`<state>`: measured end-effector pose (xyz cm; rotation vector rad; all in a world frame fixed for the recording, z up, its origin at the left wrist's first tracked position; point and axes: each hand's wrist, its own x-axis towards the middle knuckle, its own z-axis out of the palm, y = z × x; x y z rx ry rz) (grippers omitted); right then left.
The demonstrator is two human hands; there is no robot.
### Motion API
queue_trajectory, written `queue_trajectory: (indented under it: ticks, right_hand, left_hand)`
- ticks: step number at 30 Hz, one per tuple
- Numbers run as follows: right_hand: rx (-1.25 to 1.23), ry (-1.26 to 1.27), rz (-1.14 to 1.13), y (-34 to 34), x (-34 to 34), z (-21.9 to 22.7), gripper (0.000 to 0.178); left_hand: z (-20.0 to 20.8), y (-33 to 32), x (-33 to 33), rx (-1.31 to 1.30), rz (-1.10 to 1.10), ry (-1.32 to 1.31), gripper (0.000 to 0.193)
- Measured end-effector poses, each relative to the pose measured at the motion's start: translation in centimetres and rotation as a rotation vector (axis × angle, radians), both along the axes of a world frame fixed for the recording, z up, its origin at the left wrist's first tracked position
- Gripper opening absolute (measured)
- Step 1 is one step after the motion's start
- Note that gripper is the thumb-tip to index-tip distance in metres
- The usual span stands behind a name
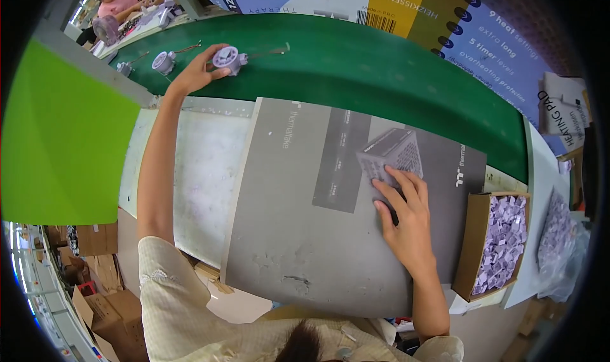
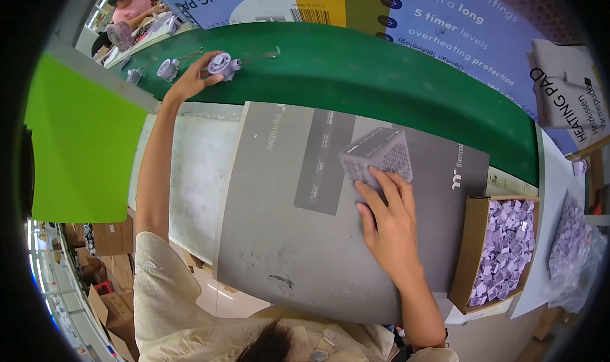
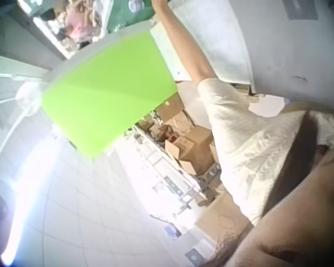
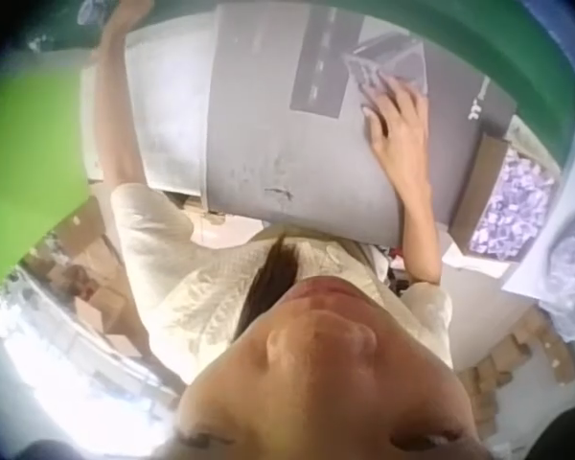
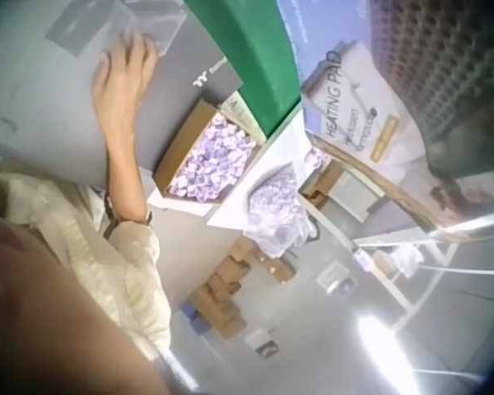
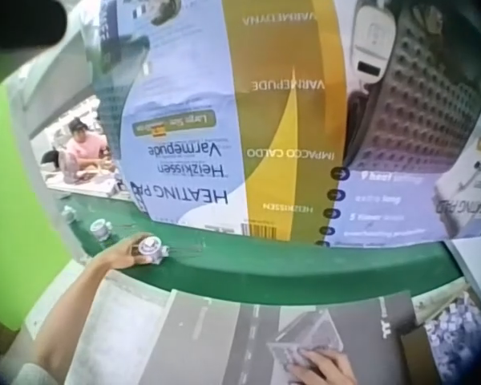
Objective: The person assembles small plastic components by hand, taking them from a cardboard box and attaching them to a white base.
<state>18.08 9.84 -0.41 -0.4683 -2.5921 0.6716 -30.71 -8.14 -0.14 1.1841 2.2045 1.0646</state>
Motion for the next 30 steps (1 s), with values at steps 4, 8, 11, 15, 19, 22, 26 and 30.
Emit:
queue_trajectory:
  ticks: [4, 8, 11, 15, 19, 22, 26, 30]
  right_hand:
    - [-0.033, 0.000, -0.002, 0.0, 0.0, 0.1, 0.030]
    - [-0.021, 0.005, 0.010, 0.0, 0.3, 0.0, 0.031]
    - [0.001, -0.021, 0.025, -0.4, 0.2, -0.4, 0.032]
    - [0.044, -0.054, 0.032, 0.2, 1.0, 0.1, 0.034]
    - [0.049, -0.015, 0.033, -0.9, 2.4, 2.6, 0.034]
    - [0.050, 0.066, -0.050, -1.0, 5.2, 5.4, 0.032]
    - [0.326, 0.039, -0.285, 1.9, 10.7, 7.3, 0.033]
    - [0.417, -0.074, -0.563, 5.0, 15.8, 6.9, 0.031]
  left_hand:
    - [0.2, -0.2, 0.7, -0.039, 0.011, 0.031, 0.067]
    - [1.4, -0.8, 3.6, -0.107, 0.164, 0.665, 0.067]
    - [2.0, 1.6, 9.6, 0.196, 0.119, 0.951, 0.048]
    - [2.4, 6.5, 20.6, 0.242, -0.205, 0.850, 0.033]
    - [1.5, 8.1, 26.2, 0.222, -0.373, 0.704, 0.032]
    - [0.4, 10.1, 29.0, 0.126, -0.405, 0.584, 0.032]
    - [-2.5, 14.8, 34.4, 0.208, -0.275, 0.620, 0.031]
    - [-4.1, 17.3, 40.4, 0.392, -0.263, 0.178, 0.034]
